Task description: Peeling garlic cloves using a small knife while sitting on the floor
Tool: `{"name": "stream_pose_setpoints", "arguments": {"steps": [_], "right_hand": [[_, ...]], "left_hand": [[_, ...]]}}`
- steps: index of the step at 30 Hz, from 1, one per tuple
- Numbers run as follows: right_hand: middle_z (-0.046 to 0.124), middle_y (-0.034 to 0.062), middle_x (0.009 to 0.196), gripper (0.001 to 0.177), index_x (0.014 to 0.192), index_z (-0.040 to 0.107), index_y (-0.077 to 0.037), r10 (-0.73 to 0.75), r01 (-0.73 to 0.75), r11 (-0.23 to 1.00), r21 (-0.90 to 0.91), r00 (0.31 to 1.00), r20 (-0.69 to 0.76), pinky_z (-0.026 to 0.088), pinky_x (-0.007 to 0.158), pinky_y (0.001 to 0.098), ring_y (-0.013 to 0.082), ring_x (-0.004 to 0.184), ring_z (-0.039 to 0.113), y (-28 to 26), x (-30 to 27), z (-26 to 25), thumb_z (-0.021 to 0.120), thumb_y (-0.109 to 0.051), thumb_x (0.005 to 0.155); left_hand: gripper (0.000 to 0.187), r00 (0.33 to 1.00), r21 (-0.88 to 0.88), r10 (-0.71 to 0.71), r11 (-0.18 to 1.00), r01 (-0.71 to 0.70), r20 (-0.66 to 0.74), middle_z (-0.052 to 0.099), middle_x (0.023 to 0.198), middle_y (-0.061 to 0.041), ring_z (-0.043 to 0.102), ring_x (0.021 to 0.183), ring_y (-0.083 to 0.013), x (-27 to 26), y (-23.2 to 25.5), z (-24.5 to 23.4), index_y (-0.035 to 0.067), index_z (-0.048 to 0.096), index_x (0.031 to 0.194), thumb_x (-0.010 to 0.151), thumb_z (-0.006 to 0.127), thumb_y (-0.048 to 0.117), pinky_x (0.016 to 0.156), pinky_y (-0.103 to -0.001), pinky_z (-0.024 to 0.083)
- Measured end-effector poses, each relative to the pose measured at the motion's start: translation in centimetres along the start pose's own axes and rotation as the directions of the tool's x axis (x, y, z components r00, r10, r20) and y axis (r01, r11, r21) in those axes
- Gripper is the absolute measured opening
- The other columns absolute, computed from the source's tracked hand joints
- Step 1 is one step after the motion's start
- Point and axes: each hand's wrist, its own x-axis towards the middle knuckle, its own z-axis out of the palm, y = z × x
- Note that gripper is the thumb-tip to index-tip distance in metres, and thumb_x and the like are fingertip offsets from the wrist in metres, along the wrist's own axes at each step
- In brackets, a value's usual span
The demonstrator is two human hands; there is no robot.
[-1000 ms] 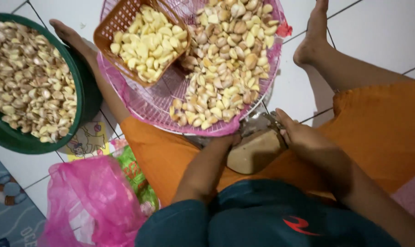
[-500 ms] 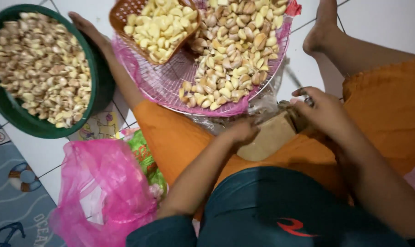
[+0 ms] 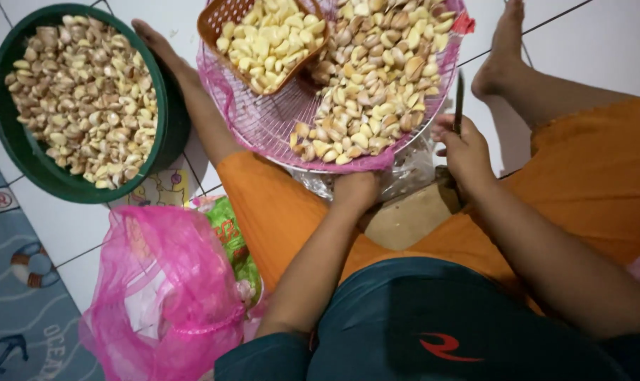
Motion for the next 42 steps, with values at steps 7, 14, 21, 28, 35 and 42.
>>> {"name": "stream_pose_setpoints", "arguments": {"steps": [7, 14, 21, 28, 35, 42], "right_hand": [[0.063, 0.0199, 0.121, 0.027, 0.111, 0.076, -0.01, -0.021, 0.396, 0.675, -0.623, 0.854, 0.52, 0.054, 0.097, 0.0576, 0.0486, 0.106, 0.068, -2.5, -3.2, 0.1, 0.065, -0.007, 0.086], [0.07, 0.0117, 0.119, 0.032, 0.111, 0.08, -0.016, 0.321, 0.604, 0.237, -0.761, 0.691, 0.648, 0.054, 0.1, 0.0584, 0.0455, 0.104, 0.072, -0.5, -1.7, 0.5, 0.059, -0.027, 0.09], [0.072, 0.0288, 0.123, 0.039, 0.123, 0.074, -0.004, 0.312, 0.129, 0.699, -0.703, 0.83, 0.462, 0.046, 0.107, 0.0578, 0.0509, 0.122, 0.061, -2.4, -1.1, -3.3, 0.062, -0.019, 0.089], [0.074, 0.0093, 0.086, 0.029, 0.108, 0.081, -0.026, 0.253, -0.1, 0.777, -0.622, 0.954, 0.162, 0.057, 0.075, 0.0406, 0.0275, 0.085, 0.073, 0.9, 1.6, -4.9, 0.059, -0.024, 0.09], [0.078, 0.0155, 0.103, 0.025, 0.106, 0.081, -0.024, 0.199, 0.102, 0.635, -0.766, 0.936, 0.29, 0.054, 0.094, 0.0513, 0.0388, 0.113, 0.069, 1.3, 0.5, -4.1, 0.06, -0.034, 0.097], [0.078, 0.0227, 0.109, 0.03, 0.114, 0.079, -0.005, 0.21, 0.151, 0.649, -0.745, 0.906, 0.366, 0.051, 0.1, 0.0545, 0.0428, 0.115, 0.069, -0.5, -0.2, -3.7, 0.06, -0.02, 0.097]], "left_hand": [[0.026, 0.98, 0.085, 0.111, 0.992, -0.098, -0.165, 0.069, 0.06, -0.013, 0.075, 0.064, -0.0368, 2.5, -1.0, 0.2, 0.008, 0.075, 0.071, 0.085, 0.059, 0.023, 0.056, -0.054, 0.059], [0.024, 0.996, 0.009, 0.055, 0.998, -0.054, -0.071, 0.069, 0.061, -0.016, 0.074, 0.069, -0.0424, 2.7, -3.0, 2.5, 0.003, 0.074, 0.072, 0.086, 0.059, 0.015, 0.058, -0.057, 0.06], [0.044, 0.969, -0.009, 0.053, 0.999, -0.052, 0.242, 0.068, 0.103, -0.025, 0.07, 0.1, -0.047, -2.8, 2.1, -0.7, 0.004, 0.074, 0.111, 0.096, 0.059, 0.043, 0.083, -0.057, 0.059], [0.07, 0.776, -0.309, 0.106, 0.944, 0.119, 0.622, 0.055, 0.141, -0.032, 0.05, 0.136, -0.0462, -5.1, 6.6, -8.9, 0.0, 0.046, 0.146, 0.102, 0.032, 0.053, 0.117, -0.056, 0.036], [0.051, 0.807, -0.146, 0.056, 0.989, 0.038, 0.588, 0.071, 0.119, -0.029, 0.064, 0.124, -0.0409, 5.9, -1.3, 7.1, -0.005, 0.074, 0.113, 0.101, 0.042, 0.033, 0.108, -0.055, 0.047], [0.034, 0.776, -0.108, 0.248, 0.967, -0.229, 0.58, 0.073, 0.108, -0.033, 0.067, 0.116, -0.0467, 11.1, -2.5, 11.4, -0.009, 0.074, 0.11, 0.095, 0.054, 0.014, 0.102, -0.057, 0.05]]}}
